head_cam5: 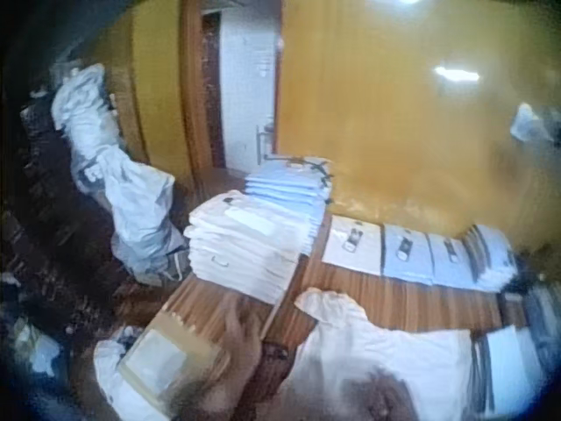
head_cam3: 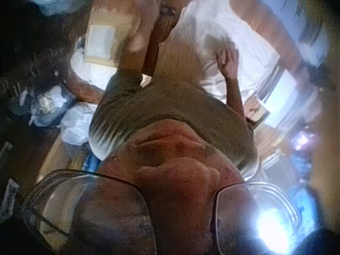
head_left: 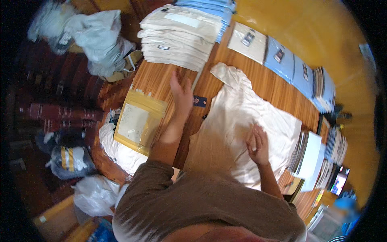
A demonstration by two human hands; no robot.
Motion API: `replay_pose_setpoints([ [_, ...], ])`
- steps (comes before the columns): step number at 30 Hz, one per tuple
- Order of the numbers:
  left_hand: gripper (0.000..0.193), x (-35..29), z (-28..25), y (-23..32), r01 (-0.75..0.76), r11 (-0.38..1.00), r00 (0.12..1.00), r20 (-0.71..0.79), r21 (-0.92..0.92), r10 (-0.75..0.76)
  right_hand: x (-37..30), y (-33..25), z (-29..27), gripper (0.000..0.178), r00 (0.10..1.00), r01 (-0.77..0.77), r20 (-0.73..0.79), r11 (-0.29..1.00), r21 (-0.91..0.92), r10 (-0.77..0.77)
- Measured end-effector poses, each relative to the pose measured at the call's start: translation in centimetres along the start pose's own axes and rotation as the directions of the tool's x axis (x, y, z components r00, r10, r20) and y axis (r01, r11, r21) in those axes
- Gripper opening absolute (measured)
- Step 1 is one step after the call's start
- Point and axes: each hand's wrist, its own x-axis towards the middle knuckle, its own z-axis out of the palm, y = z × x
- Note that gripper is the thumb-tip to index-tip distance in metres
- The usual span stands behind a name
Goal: The person folds shirts by hand on a wooden table, using a cardboard template for uniform sizing and placing them into stacks.
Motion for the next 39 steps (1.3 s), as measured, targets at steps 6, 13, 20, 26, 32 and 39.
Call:
replay_pose_setpoints([
  [6, 0.07, -14.7, -2.7, 7.8, -0.715, 0.627, 0.518, 0.837, 0.31, 0.177, -14.8, 6.7, -1.5, 0.077, 0.818, -0.574, -0.201, 0.789, -0.22, 0.539],
  [13, 0.081, -13.2, -10.6, 4.1, -0.754, 0.535, 0.515, 0.849, 0.382, 0.119, -28.9, 3.0, -1.2, 0.078, 0.806, -0.585, -0.139, 0.737, -0.339, 0.575],
  [20, 0.082, -10.7, -2.8, 3.3, -0.754, 0.613, 0.468, 0.848, 0.236, 0.249, -23.5, 2.4, -2.4, 0.068, 0.864, -0.503, -0.144, 0.841, -0.2, 0.483],
  [26, 0.079, 0.6, 9.6, 1.6, -0.842, 0.471, 0.458, 0.811, 0.263, 0.365, -20.4, 6.1, -5.4, 0.058, 0.782, -0.611, -0.075, 0.737, -0.29, 0.619],
  [32, 0.046, -4.3, 14.8, 12.6, -0.827, 0.47, 0.534, 0.693, 0.309, 0.484, -9.5, 9.4, -3.7, 0.068, 0.886, -0.447, -0.215, 0.881, -0.156, 0.411],
  [39, 0.066, -8.6, 10.6, 4.1, -0.7, 0.442, 0.671, 0.729, 0.56, 0.139, -2.3, 20.4, -0.5, 0.083, 0.873, -0.465, -0.276, 0.855, -0.228, 0.401],
])
